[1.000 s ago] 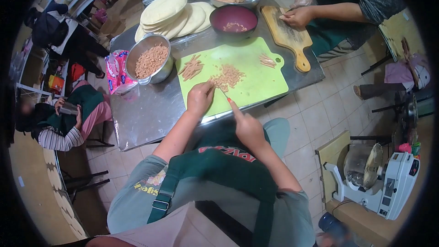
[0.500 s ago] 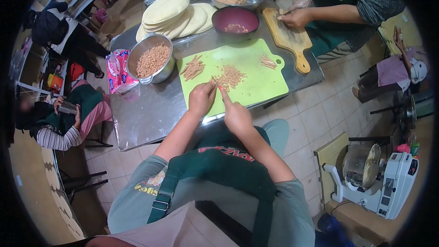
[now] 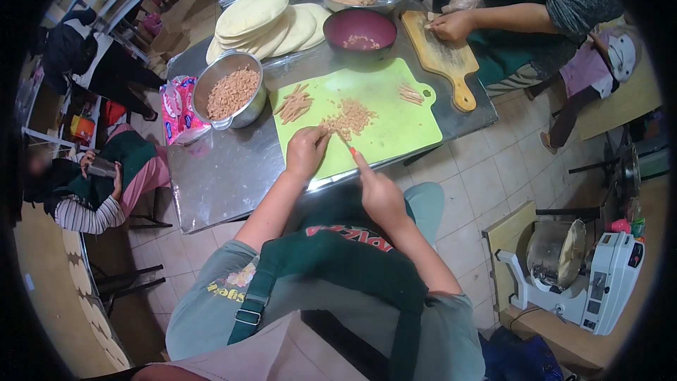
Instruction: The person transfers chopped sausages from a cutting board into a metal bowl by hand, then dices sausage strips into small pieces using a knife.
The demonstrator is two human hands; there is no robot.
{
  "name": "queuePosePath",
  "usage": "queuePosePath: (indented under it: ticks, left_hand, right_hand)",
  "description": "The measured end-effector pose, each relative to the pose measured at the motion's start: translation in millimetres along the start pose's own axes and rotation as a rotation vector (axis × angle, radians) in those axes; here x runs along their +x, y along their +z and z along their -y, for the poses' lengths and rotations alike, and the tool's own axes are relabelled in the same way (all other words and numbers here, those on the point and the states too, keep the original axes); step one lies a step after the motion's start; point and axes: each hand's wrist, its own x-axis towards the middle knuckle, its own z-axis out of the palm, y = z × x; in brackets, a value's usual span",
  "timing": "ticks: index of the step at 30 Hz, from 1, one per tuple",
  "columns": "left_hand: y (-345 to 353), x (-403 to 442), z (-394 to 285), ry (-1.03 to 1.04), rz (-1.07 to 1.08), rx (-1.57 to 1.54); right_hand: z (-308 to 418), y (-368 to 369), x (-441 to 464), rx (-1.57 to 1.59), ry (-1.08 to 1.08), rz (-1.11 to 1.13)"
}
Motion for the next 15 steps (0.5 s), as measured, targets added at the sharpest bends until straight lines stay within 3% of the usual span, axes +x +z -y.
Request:
queuePosePath:
  ticks: [3,8,15]
  left_hand:
    - [0.4,-0.6,1.0,-0.009,0.011,-0.004]
    - [-0.1,0.0,0.7,0.005,0.004,-0.027]
    - [-1.8,1.0,-0.1,-0.022,0.041,-0.021]
  right_hand:
    - [5.4,-1.0,15.7,0.040,-0.025,-0.053]
    - [14.1,-5.6,32.9,-0.149,0.085,0.211]
    - [10.4,-2.1,63.8,-0.176,0.056,0.326]
